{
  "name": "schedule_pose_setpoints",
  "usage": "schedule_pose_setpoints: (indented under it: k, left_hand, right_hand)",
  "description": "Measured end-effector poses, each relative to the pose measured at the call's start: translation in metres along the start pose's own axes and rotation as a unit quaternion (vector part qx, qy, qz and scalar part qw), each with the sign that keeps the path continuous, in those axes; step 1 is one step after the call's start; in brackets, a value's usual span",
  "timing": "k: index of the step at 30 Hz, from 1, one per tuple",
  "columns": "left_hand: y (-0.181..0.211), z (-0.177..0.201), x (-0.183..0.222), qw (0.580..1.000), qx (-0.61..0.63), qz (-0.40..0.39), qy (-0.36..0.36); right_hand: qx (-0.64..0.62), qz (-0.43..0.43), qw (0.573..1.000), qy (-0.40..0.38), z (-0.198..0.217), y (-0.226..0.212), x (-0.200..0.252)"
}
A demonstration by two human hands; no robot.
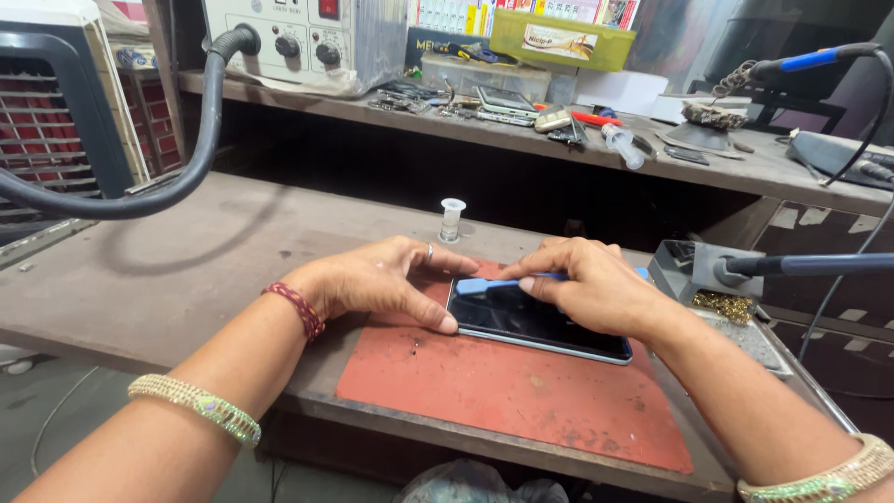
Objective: The person reassembles a smartphone by connecting internal cables and placing the back cover. They then wipe the screen with a toothbrush and apply a liquid from a syringe to the display surface.
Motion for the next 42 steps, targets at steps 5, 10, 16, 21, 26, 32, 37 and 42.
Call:
schedule_pose_setpoints:
  k: [5, 10, 16, 21, 26, 32, 37, 42]
  left_hand:
    - [0.005, -0.002, -0.001, 0.999, -0.018, -0.030, -0.024]
    - [-0.002, 0.006, -0.008, 0.999, -0.020, -0.030, 0.000]
    - [-0.006, 0.006, -0.008, 0.999, -0.020, -0.030, -0.010]
    - [-0.003, 0.007, -0.006, 0.999, -0.018, -0.025, -0.018]
    - [-0.005, 0.007, -0.006, 1.000, -0.016, -0.010, -0.012]
    - [-0.004, 0.007, -0.005, 1.000, -0.015, -0.018, -0.010]
    - [-0.007, 0.007, -0.006, 1.000, -0.012, -0.018, -0.011]
    - [-0.012, 0.009, -0.011, 1.000, -0.013, -0.025, -0.014]
  right_hand:
    - [0.075, 0.077, 0.993, 0.054, 0.008, -0.008, -0.002]
    - [-0.079, 0.134, 0.985, -0.075, -0.008, -0.009, -0.003]
    - [0.062, 0.062, 0.996, 0.033, 0.006, -0.012, -0.009]
    - [-0.020, 0.133, 0.991, -0.026, 0.003, -0.024, 0.003]
    - [-0.039, 0.160, 0.985, -0.052, 0.002, -0.027, 0.004]
    - [-0.020, 0.109, 0.994, 0.011, 0.002, -0.023, -0.005]
    - [-0.093, 0.167, 0.976, -0.102, -0.005, -0.022, 0.005]
    - [-0.117, 0.153, 0.977, -0.094, -0.013, -0.022, -0.002]
Point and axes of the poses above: each hand's wrist, its own x-axis away from the middle knuckle, its own z-axis out of the back of the hand, y = z × x, the point moved 7 cm from there along -x, towards the middle knuckle, and after that the axes turned 11 degrees about x, right-handed, at the moved point
